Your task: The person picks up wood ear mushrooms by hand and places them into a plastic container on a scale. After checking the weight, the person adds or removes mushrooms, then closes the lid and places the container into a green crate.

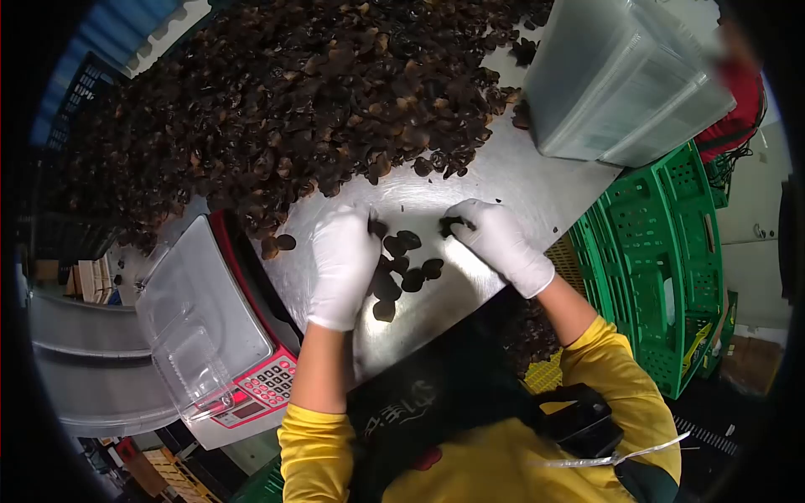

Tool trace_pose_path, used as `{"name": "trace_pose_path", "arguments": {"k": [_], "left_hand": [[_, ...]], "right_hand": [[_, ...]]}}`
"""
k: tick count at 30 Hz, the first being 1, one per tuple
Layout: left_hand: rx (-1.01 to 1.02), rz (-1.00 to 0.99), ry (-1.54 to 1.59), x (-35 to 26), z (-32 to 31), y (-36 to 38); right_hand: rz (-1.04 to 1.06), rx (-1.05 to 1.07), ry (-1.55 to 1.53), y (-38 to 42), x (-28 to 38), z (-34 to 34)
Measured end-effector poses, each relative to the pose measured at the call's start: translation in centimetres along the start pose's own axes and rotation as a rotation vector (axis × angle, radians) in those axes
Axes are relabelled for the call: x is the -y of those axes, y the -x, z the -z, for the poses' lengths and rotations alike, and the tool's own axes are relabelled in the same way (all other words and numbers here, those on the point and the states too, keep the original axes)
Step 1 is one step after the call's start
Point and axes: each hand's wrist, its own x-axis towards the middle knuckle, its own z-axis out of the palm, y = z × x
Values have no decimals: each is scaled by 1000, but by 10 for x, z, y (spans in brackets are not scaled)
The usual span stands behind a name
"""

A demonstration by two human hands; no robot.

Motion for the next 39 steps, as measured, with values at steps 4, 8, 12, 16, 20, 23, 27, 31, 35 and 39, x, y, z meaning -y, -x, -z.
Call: {"name": "trace_pose_path", "arguments": {"k": [4, 8, 12, 16, 20, 23, 27, 31, 35, 39], "left_hand": [[339, -59, 96, 4, 36, 10], [162, 14, 189, 2, 21, 2], [-21, -120, 149, -19, 4, -17], [-168, -261, 189, -25, -40, -53], [-169, -282, -14, -39, -61, -73], [-241, -261, -151, -39, -73, -73], [-321, -266, -225, -30, -83, -72], [-427, -288, -26, -35, -73, -68], [-270, -137, -138, -42, -84, -76], [-322, -134, -112, -39, -91, -76]], "right_hand": [[32, 181, -356, -3, 27, 2], [148, -319, 61, -50, 11, -4], [165, -419, 370, -78, -9, -5], [80, -466, 30, -60, -9, 8], [-59, -407, -200, -29, -16, 8], [-40, -425, -199, -23, -17, 4], [-16, -418, -47, -46, -11, -2], [95, -443, 377, -74, -7, -6], [179, -455, 396, -80, -21, -11], [-59, -473, -57, -58, -20, -3]]}}
